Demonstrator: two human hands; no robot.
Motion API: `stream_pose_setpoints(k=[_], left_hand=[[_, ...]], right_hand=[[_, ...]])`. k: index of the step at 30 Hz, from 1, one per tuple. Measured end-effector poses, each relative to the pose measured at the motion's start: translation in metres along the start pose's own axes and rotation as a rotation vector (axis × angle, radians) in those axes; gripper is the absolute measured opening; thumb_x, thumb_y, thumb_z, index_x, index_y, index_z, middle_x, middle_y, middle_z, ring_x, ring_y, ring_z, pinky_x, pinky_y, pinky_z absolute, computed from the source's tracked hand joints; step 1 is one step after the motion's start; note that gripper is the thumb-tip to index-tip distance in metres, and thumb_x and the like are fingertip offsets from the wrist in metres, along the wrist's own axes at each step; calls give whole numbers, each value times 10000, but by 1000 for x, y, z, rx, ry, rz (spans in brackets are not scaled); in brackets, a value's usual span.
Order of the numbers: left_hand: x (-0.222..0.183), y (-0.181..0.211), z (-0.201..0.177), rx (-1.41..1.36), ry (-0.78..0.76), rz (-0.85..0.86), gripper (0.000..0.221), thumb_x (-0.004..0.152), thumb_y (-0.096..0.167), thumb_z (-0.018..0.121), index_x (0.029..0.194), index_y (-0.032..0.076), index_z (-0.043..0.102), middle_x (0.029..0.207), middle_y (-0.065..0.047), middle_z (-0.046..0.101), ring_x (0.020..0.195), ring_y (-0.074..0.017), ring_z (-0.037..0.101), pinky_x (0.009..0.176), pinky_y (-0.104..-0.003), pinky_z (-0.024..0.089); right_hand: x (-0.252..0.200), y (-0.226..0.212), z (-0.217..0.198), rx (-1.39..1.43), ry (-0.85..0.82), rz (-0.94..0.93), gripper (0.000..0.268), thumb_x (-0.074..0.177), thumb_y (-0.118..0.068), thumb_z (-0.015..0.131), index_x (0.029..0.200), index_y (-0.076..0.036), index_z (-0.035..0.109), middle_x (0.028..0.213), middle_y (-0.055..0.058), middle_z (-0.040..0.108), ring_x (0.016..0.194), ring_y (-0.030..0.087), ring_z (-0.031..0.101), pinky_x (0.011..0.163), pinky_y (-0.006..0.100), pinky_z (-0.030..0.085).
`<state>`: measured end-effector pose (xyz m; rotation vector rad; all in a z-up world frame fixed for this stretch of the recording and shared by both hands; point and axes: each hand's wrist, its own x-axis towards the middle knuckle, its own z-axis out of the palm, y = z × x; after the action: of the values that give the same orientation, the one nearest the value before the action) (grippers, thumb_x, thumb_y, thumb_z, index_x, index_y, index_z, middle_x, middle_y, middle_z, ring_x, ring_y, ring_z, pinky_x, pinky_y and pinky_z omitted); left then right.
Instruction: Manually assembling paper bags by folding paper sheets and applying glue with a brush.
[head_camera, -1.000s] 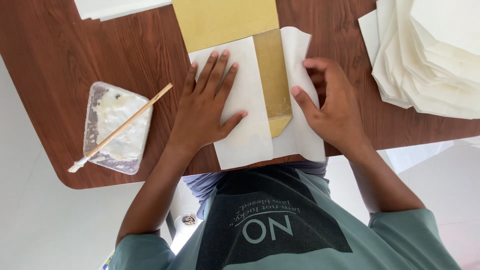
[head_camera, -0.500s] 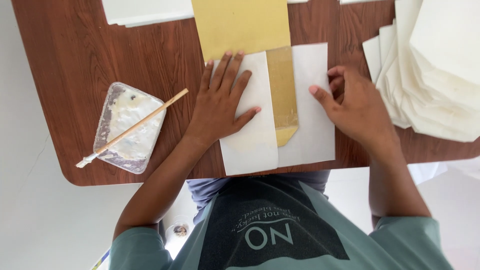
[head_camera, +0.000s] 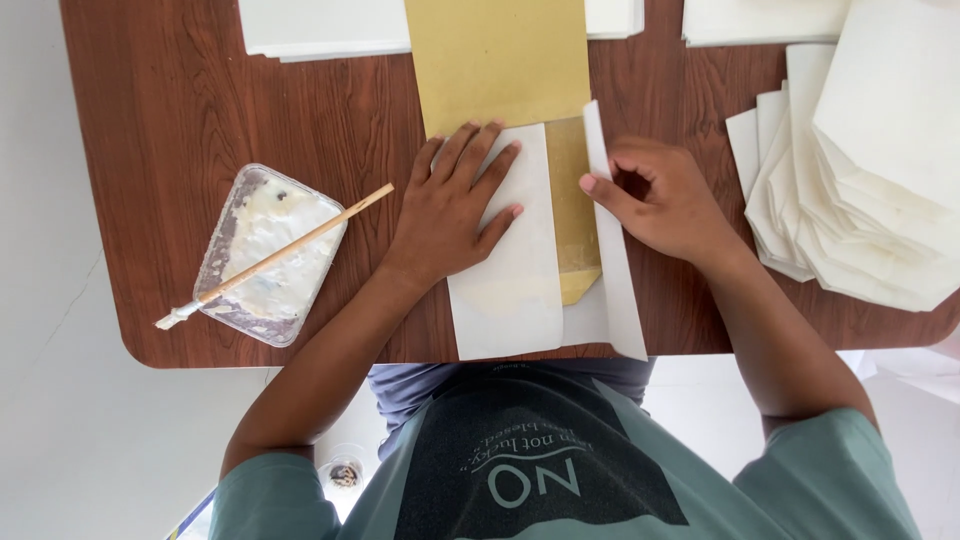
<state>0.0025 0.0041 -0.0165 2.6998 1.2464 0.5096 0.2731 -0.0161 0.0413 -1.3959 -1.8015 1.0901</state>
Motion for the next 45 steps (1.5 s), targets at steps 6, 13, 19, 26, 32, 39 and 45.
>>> stream_pose_setpoints(k=[6,13,19,26,32,39,45], left_hand=[[7,5,-9,-92,-78,-9,584,1061,412,575,1566,129,498,1684,-129,302,1579,-318,206,1258,-576,1],[14,5,-13,-154,-119,-14,608,1022,372,614,1568,132,495,1687,-137,300,1575,-338,214,1254,-591,21],[11,4,-11,-154,-66,-7,582,992,350,684,1529,156,569,1684,-141,301,1568,-355,229,1248,-604,70],[-3,0,-7,-134,49,65,519,981,431,708,1391,117,662,1475,-96,583,1422,-294,499,1231,-527,263],[-3,8,-7,-109,-188,9,742,1046,571,530,1618,126,374,1709,-94,273,1587,-278,215,1289,-490,51],[2,8,-21,12,-235,98,753,1111,573,410,1640,47,310,1705,-147,258,1587,-305,226,1294,-493,122],[4,7,-20,-14,-222,91,755,1100,570,456,1631,47,329,1699,-141,276,1583,-306,245,1294,-495,141]], right_hand=[[5,15,31,-144,228,-344,285,966,-100,781,761,-42,591,1110,141,617,1022,351,543,888,443,436],[6,6,39,-112,253,-313,271,964,-78,756,732,-48,621,1210,112,702,1173,346,553,1010,446,395],[7,1,43,-158,234,-215,225,954,-135,751,750,-93,667,1266,83,726,1228,358,558,977,458,352],[7,1,43,-161,240,-186,212,949,-109,746,751,-87,675,1277,94,736,1242,373,568,965,462,355],[10,1,47,-205,248,-153,204,963,-127,754,776,-110,674,1323,45,721,1255,326,540,975,434,340],[10,1,49,-328,227,-158,183,974,-166,803,850,-102,684,1384,31,676,1271,276,513,1044,454,366],[10,3,48,-348,228,-165,173,986,-174,783,861,-133,671,1380,13,681,1282,288,538,1045,473,336]])
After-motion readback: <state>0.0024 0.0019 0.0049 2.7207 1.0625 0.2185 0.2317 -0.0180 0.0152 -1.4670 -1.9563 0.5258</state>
